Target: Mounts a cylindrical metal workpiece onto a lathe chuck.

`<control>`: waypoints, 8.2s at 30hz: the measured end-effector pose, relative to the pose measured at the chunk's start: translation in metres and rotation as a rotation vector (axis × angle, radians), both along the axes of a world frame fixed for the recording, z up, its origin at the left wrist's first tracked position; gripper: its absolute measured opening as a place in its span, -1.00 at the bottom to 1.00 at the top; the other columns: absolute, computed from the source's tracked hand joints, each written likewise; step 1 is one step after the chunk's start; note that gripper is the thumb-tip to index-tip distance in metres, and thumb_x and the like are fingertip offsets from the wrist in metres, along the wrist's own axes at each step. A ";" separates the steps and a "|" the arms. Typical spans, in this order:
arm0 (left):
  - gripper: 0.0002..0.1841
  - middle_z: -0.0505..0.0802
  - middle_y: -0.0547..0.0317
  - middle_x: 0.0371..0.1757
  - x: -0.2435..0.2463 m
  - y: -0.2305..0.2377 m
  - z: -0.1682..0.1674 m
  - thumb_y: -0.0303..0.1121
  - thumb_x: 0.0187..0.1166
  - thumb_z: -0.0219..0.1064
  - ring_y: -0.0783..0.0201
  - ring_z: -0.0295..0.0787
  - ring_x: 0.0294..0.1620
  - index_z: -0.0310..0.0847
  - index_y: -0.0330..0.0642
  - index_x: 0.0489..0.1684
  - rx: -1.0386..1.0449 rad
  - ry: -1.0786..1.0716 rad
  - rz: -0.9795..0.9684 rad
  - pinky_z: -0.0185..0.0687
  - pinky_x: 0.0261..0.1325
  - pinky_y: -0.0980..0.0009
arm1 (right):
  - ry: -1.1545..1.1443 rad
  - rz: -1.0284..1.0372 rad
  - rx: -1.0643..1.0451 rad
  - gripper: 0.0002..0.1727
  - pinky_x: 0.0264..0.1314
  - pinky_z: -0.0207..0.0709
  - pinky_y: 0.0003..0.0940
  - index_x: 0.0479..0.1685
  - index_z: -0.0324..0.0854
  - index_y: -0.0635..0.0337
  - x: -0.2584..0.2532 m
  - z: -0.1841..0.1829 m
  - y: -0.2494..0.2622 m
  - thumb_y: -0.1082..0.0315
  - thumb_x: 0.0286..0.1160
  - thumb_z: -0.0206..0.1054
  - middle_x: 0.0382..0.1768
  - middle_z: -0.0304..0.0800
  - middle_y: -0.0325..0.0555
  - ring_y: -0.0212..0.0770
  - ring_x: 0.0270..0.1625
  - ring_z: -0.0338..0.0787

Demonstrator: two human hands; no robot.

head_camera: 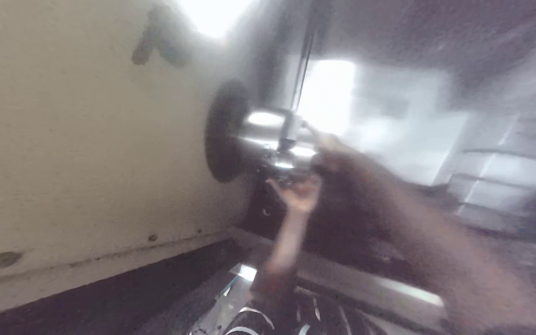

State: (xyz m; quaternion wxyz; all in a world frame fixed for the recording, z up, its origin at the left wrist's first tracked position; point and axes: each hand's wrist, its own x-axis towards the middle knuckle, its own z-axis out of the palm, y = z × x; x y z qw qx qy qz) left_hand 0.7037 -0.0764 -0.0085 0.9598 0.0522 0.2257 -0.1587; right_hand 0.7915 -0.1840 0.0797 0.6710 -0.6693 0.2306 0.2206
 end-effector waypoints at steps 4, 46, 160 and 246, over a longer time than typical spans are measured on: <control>0.24 0.69 0.07 0.38 -0.002 0.000 0.002 0.89 -0.01 -0.37 0.05 0.63 0.40 0.39 0.11 0.51 -0.026 -0.043 0.020 0.53 0.49 0.01 | 0.004 0.023 -0.037 -0.20 -0.50 0.46 -0.27 0.07 0.55 0.08 0.002 -0.004 -0.001 -0.52 0.62 -0.13 -0.42 0.47 -0.12 -0.23 -0.49 0.48; -0.55 0.57 -0.10 0.64 0.052 0.063 0.005 0.16 0.32 0.29 -0.25 0.08 0.83 0.80 0.04 -0.11 2.393 -0.968 0.569 -0.53 0.80 -0.36 | -0.079 -0.198 -0.216 -0.17 0.25 0.59 0.13 0.51 0.45 0.08 0.004 -0.009 0.023 -0.45 0.61 0.02 0.24 0.69 0.12 0.01 0.26 0.70; 0.11 0.18 0.21 0.89 0.085 0.046 0.107 0.63 -0.22 0.43 -0.11 -0.19 0.91 0.45 0.53 0.64 2.732 -0.946 -0.375 -0.08 0.68 -0.40 | -0.318 -0.453 1.026 -0.35 -0.43 0.68 -0.32 -0.04 0.61 -0.07 -0.021 -0.161 0.039 -0.35 0.76 -0.25 -0.39 0.73 -0.21 -0.30 -0.40 0.73; 0.15 0.70 -0.06 0.36 0.110 0.085 0.094 0.78 -0.14 0.26 0.00 0.62 0.41 0.51 0.23 0.54 2.760 -0.746 -0.631 0.60 0.28 -0.20 | -0.209 -0.363 1.062 -0.50 -0.22 0.74 -0.43 0.06 0.38 0.00 -0.011 -0.172 0.007 0.13 0.89 -0.55 -0.29 0.68 -0.28 -0.37 -0.22 0.77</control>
